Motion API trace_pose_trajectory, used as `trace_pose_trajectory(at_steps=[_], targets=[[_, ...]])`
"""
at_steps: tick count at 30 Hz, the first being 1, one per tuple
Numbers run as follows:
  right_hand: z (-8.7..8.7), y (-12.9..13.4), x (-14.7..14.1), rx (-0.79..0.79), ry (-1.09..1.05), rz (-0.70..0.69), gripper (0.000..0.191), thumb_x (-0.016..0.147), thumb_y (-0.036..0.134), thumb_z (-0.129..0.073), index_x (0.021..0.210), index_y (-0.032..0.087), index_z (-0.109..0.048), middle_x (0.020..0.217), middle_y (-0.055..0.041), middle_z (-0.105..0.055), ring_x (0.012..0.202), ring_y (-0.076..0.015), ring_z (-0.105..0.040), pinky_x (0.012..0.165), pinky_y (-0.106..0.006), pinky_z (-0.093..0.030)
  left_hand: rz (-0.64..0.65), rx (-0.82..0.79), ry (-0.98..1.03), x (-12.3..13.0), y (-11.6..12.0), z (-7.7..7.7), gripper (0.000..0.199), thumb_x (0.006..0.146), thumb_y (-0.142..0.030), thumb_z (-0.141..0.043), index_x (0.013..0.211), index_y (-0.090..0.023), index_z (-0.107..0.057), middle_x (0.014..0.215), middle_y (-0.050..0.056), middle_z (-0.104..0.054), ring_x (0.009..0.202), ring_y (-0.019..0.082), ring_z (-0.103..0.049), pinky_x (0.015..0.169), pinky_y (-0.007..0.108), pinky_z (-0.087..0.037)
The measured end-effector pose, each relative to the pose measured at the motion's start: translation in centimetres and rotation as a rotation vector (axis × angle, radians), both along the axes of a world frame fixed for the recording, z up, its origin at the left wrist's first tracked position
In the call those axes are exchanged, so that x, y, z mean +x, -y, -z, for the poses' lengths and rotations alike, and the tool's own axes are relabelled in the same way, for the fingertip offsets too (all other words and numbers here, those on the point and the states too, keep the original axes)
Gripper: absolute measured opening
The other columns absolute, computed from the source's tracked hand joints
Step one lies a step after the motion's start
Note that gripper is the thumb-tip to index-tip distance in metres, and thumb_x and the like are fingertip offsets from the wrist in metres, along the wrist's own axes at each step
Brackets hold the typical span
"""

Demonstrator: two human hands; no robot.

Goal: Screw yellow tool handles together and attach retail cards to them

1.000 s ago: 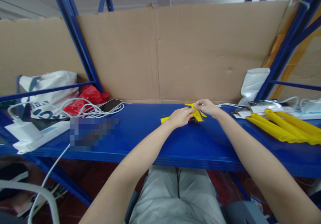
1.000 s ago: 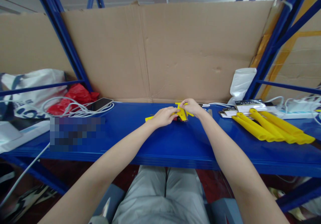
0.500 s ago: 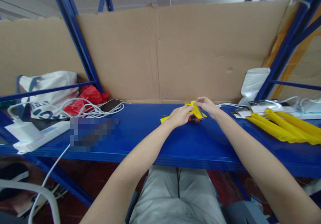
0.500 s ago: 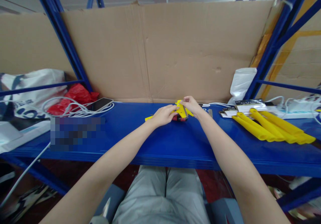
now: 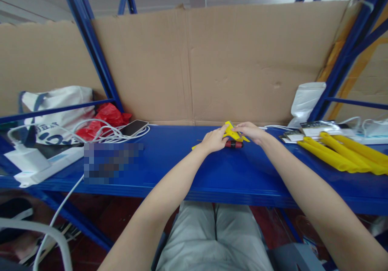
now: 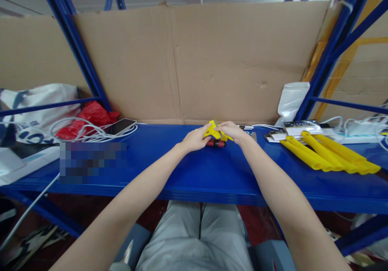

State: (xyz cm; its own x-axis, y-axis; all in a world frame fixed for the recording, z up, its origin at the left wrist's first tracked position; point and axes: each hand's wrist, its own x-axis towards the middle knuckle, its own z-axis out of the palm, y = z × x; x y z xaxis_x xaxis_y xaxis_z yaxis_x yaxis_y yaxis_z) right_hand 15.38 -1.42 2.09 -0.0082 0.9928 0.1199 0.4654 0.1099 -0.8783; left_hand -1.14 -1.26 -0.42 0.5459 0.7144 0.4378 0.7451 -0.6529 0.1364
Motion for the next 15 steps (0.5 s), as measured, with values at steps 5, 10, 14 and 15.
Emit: trace_pose_trajectory(at_steps=[5, 10, 14, 15], targets=[[0.2, -0.1, -0.2, -0.017, -0.067, -0.036, 0.010, 0.069, 0.021, -0.061, 0.061, 0.014, -0.061, 0.065, -0.0027, -0.063, 0.058, -0.0094, -0.049, 0.054, -0.021, -0.036, -0.040, -0.029, -0.022, -0.1, -0.1, -0.1, 0.054, 0.084, -0.022, -0.044, 0.137, -0.021, -0.033, 0.121, 0.009, -0.059, 0.108, 0.023, -0.057, 0.089, 0.036, -0.045], [0.0, -0.7, 0.5, 0.004, -0.108, -0.019, 0.016, 0.074, 0.028, -0.058, 0.075, 0.015, -0.066, 0.092, -0.0069, -0.067, 0.084, -0.0137, -0.057, 0.068, -0.022, -0.041, -0.046, -0.075, 0.083, -0.2, -0.3, -0.2, 0.055, 0.080, -0.018, -0.047, 0.135, -0.020, -0.041, 0.123, 0.009, -0.058, 0.111, 0.023, -0.055, 0.093, 0.035, -0.043], [0.0, -1.4, 3.1, 0.096, 0.159, 0.184, 0.026, 0.081, 0.024, -0.047, 0.097, 0.013, -0.065, 0.106, -0.0113, -0.064, 0.096, -0.0189, -0.057, 0.081, -0.030, -0.043, -0.020, -0.101, 0.261, -0.5, -1.2, -0.3, 0.054, 0.078, -0.015, -0.048, 0.132, -0.018, -0.045, 0.127, 0.009, -0.055, 0.116, 0.022, -0.051, 0.098, 0.033, -0.039], [0.2, -1.6, 4.0, 0.124, 0.310, 0.277, 0.028, 0.081, 0.020, -0.045, 0.100, 0.011, -0.064, 0.108, -0.0137, -0.063, 0.100, -0.0210, -0.056, 0.085, -0.033, -0.041, -0.012, -0.103, 0.315, -0.6, -1.4, -0.3, 0.054, 0.077, -0.013, -0.048, 0.131, -0.017, -0.046, 0.126, 0.009, -0.056, 0.116, 0.022, -0.051, 0.098, 0.032, -0.039]])
